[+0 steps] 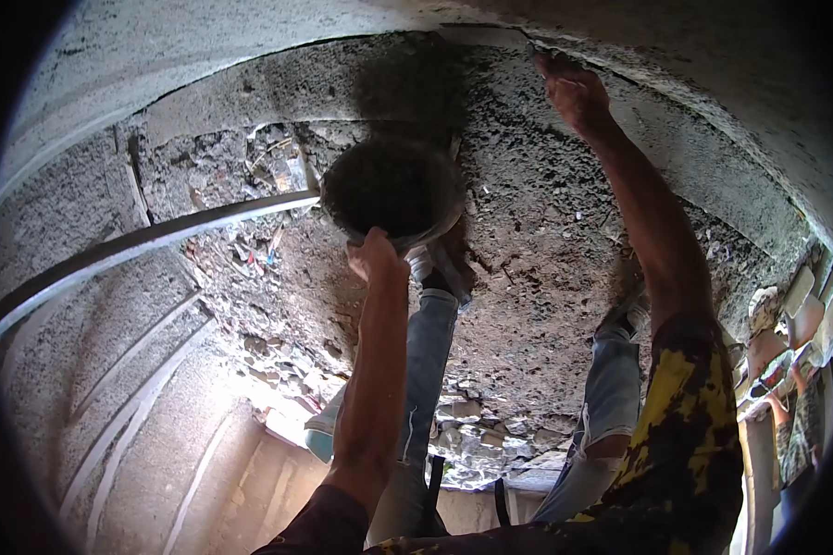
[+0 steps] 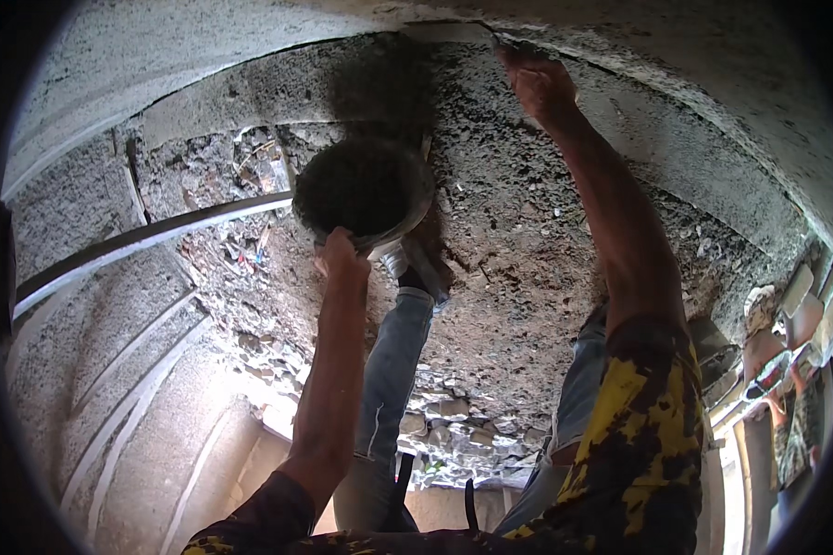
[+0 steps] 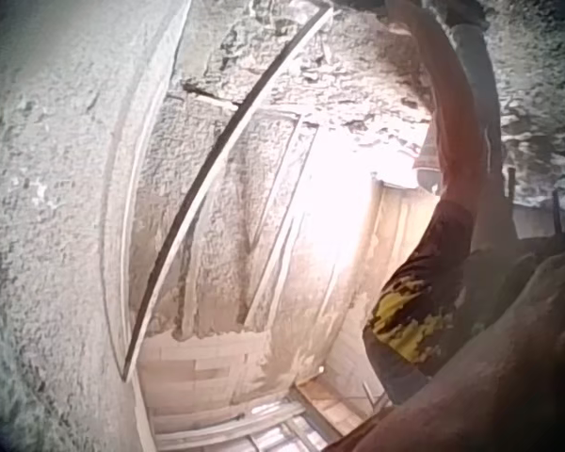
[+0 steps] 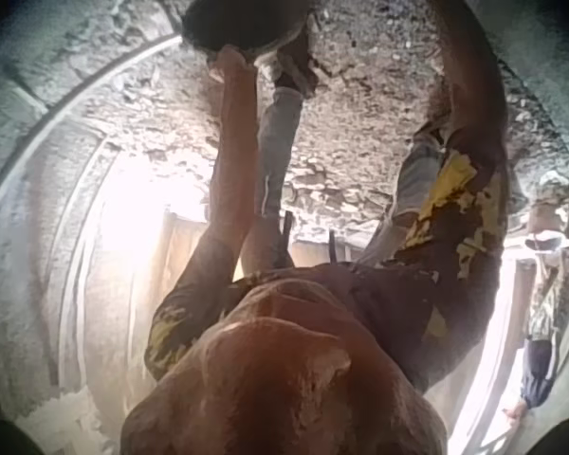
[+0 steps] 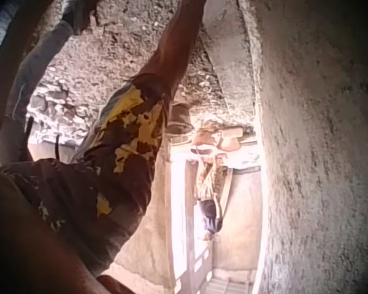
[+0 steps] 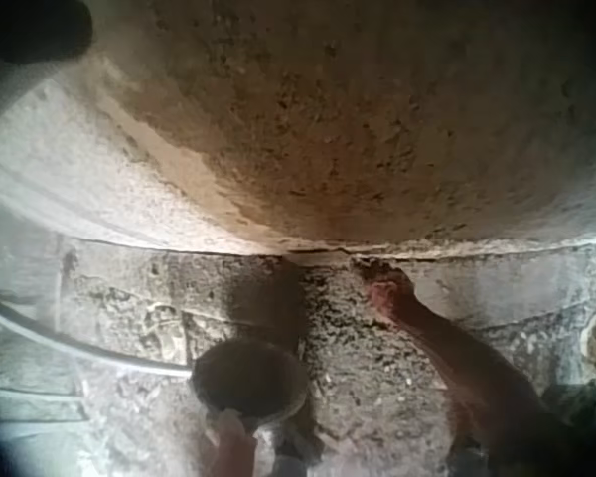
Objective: The person applies mortar onto a wall using a trowel and levels the wall surface with a straight edge. The person then scoops fallen mortar from the ground into a bowl, adds water using a cup, and mixes the mortar with the trowel.
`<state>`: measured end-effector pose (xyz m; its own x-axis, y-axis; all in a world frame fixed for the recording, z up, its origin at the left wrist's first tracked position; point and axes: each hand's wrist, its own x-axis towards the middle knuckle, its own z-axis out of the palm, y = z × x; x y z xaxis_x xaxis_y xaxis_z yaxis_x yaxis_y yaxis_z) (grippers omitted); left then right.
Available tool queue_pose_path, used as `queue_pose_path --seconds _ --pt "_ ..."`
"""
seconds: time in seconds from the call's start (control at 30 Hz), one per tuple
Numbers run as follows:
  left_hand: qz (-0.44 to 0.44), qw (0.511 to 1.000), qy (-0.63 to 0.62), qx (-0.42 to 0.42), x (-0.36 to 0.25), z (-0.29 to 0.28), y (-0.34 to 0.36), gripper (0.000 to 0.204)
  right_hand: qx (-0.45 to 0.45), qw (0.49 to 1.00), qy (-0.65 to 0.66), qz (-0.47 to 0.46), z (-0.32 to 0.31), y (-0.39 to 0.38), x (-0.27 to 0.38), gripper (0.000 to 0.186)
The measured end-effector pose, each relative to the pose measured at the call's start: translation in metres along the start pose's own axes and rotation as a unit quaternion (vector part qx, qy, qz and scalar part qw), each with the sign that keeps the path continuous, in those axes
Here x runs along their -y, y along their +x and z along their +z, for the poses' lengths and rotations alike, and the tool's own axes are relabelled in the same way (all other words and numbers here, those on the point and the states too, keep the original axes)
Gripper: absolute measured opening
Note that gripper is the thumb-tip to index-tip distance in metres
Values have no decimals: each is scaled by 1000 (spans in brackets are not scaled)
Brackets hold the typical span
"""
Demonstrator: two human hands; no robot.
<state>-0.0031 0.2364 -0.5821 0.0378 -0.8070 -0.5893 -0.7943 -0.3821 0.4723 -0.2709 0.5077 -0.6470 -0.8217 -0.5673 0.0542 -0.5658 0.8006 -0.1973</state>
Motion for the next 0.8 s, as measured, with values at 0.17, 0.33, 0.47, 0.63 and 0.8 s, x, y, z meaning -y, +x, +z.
queue_pose_path --seconds 0.17,0.33,0.47,0.63,0.8 --pt "-116 984 -138 -11 -42 35 -63 51 197 954 187 125 21 -19 56 32" --pt "-49 982 -160 -83 -23 29 -46 52 355 900 254 -3 -16 -33 158 28" --pt "-78 980 -183 -24 -35 23 -45 56 -27 996 -4 -89 -19 37 137 22" --pt "-92 994 -65 10 -43 19 -31 54 124 981 138 -49 40 46 110 38" --pt "-115 978 -165 55 -42 15 -51 50 231 931 275 -67 -2 -54 121 34"
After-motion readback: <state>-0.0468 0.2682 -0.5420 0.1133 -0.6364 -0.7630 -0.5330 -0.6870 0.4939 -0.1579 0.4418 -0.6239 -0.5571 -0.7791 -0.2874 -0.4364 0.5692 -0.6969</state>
